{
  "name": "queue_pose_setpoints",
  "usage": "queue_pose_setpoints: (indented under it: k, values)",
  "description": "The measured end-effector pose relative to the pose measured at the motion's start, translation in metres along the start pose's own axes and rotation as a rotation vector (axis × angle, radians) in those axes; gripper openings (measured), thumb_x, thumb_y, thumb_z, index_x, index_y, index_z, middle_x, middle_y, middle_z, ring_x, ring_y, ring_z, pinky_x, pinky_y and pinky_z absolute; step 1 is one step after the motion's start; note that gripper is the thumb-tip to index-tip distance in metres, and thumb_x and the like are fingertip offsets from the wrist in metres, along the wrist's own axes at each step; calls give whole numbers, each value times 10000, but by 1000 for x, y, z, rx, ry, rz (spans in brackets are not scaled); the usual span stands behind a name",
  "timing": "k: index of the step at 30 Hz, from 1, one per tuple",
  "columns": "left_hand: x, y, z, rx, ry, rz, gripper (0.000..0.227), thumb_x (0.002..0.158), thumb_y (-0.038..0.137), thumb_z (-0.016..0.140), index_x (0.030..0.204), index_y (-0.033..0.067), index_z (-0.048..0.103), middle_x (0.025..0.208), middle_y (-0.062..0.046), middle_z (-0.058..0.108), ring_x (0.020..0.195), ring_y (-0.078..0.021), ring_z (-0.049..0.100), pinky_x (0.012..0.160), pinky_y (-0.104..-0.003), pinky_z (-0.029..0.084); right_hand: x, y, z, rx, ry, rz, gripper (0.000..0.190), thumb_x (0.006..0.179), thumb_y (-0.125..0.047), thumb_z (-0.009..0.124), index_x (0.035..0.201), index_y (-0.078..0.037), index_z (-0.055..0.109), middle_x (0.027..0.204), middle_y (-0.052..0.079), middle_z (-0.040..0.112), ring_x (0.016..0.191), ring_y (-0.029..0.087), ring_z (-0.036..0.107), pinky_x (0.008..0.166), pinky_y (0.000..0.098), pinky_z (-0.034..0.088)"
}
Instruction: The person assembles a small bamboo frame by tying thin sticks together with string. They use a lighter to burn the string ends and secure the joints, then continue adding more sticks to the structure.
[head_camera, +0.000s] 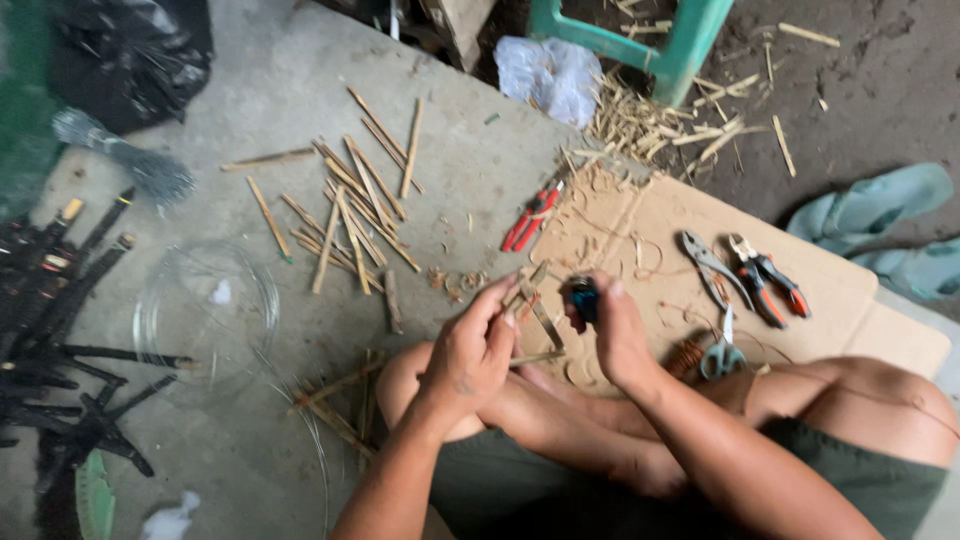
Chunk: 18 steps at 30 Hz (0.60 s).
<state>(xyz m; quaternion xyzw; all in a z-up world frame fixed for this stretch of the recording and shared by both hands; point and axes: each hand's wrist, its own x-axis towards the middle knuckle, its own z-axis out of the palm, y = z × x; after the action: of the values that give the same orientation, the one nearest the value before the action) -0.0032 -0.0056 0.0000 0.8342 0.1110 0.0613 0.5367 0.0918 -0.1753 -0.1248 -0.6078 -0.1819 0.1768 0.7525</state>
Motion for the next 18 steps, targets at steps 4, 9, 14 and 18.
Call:
queue_pose_setpoints:
  k: [4,9,14,18]
  values:
    - [-25,15,-5,-179,2,-23,251,1051,81,491,1270,3,585,827,-43,680,706,-88,723,621,-251,548,-19,-19,3,377,264,109,510,1092,-412,356,1163,35,590,893,107,631,796,174,555,725,304,450]
    - [-37,-5,4,-287,127,155,248,1094,61,476,1294,-35,587,960,-39,618,774,-78,537,702,-231,477,-57,-38,1,35,220,-269,323,1098,-240,478,1255,38,530,1042,108,586,926,154,535,851,301,463]
    - [-15,-42,31,-488,344,125,299,1080,71,461,1336,-47,561,966,-22,589,775,-76,495,721,-222,464,-36,-25,18,-16,-26,33,411,1059,-315,394,1032,9,646,832,79,629,755,138,561,688,289,486]
    - [-13,-56,46,-394,405,153,291,1092,72,467,1341,-53,552,1031,-49,549,812,-90,507,750,-241,478,-15,-1,42,94,-20,189,508,1049,-365,398,795,2,641,645,49,564,600,143,500,577,307,433]
